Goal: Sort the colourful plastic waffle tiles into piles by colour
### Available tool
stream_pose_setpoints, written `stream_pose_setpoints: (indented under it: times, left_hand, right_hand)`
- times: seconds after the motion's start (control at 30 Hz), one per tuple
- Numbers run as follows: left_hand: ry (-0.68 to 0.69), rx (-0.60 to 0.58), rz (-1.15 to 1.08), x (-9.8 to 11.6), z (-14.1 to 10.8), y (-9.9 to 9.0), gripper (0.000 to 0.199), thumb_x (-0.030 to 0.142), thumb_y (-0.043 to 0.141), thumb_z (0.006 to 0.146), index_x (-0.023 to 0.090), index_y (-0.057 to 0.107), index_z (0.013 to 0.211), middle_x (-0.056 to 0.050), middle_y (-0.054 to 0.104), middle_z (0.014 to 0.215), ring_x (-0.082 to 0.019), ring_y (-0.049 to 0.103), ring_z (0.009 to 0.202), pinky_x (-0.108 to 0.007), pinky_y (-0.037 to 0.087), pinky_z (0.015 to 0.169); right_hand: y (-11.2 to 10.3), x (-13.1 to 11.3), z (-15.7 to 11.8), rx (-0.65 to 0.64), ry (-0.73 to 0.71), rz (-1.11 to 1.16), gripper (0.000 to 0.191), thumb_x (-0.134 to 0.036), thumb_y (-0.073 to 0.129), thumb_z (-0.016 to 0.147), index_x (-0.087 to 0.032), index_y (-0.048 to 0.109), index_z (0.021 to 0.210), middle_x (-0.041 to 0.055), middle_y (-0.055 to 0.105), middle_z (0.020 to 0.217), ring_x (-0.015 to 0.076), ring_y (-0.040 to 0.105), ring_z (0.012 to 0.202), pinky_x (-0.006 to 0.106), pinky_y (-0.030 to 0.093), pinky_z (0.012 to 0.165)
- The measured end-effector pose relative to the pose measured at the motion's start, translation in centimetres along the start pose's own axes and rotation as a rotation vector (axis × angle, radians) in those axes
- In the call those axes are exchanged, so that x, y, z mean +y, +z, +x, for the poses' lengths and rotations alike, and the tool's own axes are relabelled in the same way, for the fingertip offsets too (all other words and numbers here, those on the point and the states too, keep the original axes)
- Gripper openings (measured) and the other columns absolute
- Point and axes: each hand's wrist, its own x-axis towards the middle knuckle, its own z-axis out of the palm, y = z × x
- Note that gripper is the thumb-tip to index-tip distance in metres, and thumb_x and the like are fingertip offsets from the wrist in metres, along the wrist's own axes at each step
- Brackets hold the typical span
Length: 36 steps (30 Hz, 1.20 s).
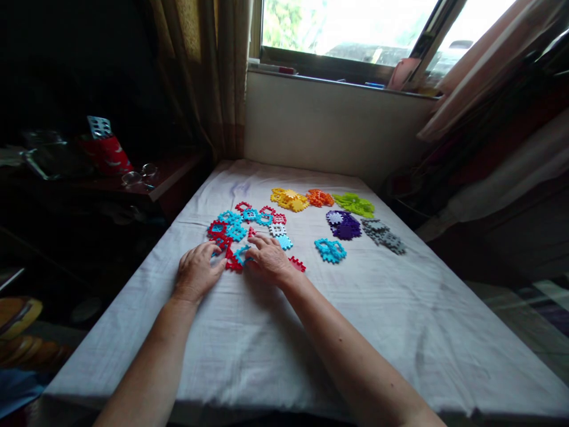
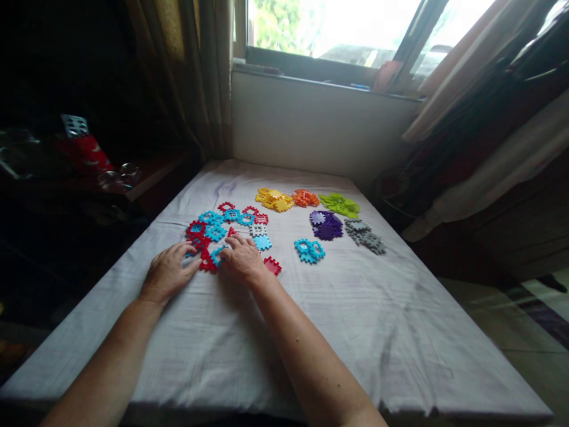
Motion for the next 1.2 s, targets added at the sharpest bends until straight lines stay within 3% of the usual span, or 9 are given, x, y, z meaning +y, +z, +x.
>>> stream_pose_setpoints:
  times: [0.1,0.2,0.3,0.47,0.6,0.73,0.87,0.97,1.2]
  left_hand:
    - [0.065,-0.008,-0.024,0.7,-0.3,0.5,0.039,0.041,0.059,0.086,0.025,0.064,0.121,-0.009,0.065,0.135,-0.027,0.059,0.125,-0.045,0.045,0.106]
    - [0.178,-0.014,-0.026,2.0,-0.7,0.9,0.043,0.043,0.06,0.087,0.029,0.063,0.128,-0.008,0.058,0.145,-0.03,0.05,0.136,-0.054,0.034,0.114]
    - [0.255,-0.051,-0.026,3.4,-0.9,1.2,0.039,0.04,0.06,0.088,0.03,0.066,0.125,-0.008,0.056,0.147,-0.032,0.046,0.14,-0.06,0.028,0.117]
    - [0.278,-0.092,-0.052,4.2,-0.9,1.7,0.03,0.036,0.057,0.09,0.028,0.071,0.115,-0.008,0.065,0.137,-0.03,0.052,0.134,-0.061,0.028,0.116]
    - [0.3,-0.094,-0.08,4.1,-0.9,2.0,0.028,0.04,0.058,0.09,0.028,0.072,0.11,-0.008,0.069,0.13,-0.03,0.055,0.131,-0.061,0.027,0.117]
    - [0.302,-0.078,-0.097,3.6,-0.8,1.8,0.04,0.048,0.06,0.087,0.029,0.068,0.12,-0.007,0.067,0.134,-0.028,0.053,0.133,-0.055,0.029,0.118]
    - [0.055,0.031,0.017,2.3,-0.5,1.4,0.053,0.051,0.052,0.09,0.022,0.06,0.134,-0.013,0.057,0.145,-0.032,0.047,0.138,-0.056,0.027,0.118]
    - [-0.078,0.02,0.097,1.6,-0.5,1.3,0.055,0.049,0.048,0.091,0.019,0.058,0.137,-0.017,0.054,0.147,-0.037,0.045,0.139,-0.063,0.025,0.116]
    - [0.133,-0.025,0.042,3.2,-1.1,1.5,0.039,0.046,0.047,0.092,0.03,0.072,0.118,-0.008,0.056,0.147,-0.034,0.044,0.14,-0.059,0.03,0.116]
  right_hand:
    - [-0.4,0.5,-1.1,0.077,0.008,0.038,0.017,-0.028,0.063,0.091,-0.024,0.071,0.106,0.0095,0.055,0.146,0.0267,0.048,0.135,0.048,0.041,0.108]
    - [-0.8,1.1,-2.2,0.142,0.005,0.075,0.013,-0.024,0.062,0.091,-0.023,0.072,0.101,0.0111,0.06,0.139,0.0244,0.06,0.12,0.041,0.049,0.1]
    - [-0.4,1.6,-3.2,0.235,-0.029,0.134,0.011,-0.02,0.063,0.09,-0.023,0.072,0.097,0.01,0.066,0.13,0.0217,0.064,0.113,0.038,0.05,0.099]
    - [1.5,2.3,-4.0,0.463,0.015,0.338,0.01,-0.025,0.063,0.09,-0.023,0.071,0.095,0.0096,0.069,0.123,0.0213,0.065,0.112,0.037,0.051,0.099]
    - [1.3,4.9,-5.1,0.679,0.162,0.367,0.012,-0.029,0.062,0.09,-0.023,0.071,0.094,0.0105,0.068,0.124,0.0222,0.063,0.116,0.039,0.049,0.103]
    - [-0.1,10.3,-8.4,0.825,0.505,0.239,0.016,-0.032,0.061,0.085,-0.021,0.072,0.09,0.0141,0.067,0.123,0.0264,0.062,0.116,0.043,0.047,0.103]
    - [-0.4,14.7,-12.0,0.826,0.824,0.154,0.02,-0.032,0.06,0.082,-0.019,0.073,0.089,0.015,0.067,0.121,0.0278,0.06,0.115,0.043,0.046,0.102]
    - [0.2,15.6,-13.1,0.734,0.961,0.133,0.019,-0.031,0.06,0.081,-0.019,0.073,0.088,0.0139,0.068,0.118,0.0284,0.06,0.111,0.043,0.046,0.099]
    - [1.2,15.1,-12.5,0.769,0.959,0.065,0.026,-0.033,0.06,0.083,-0.022,0.074,0.103,0.0121,0.066,0.12,0.0278,0.056,0.113,0.043,0.045,0.097]
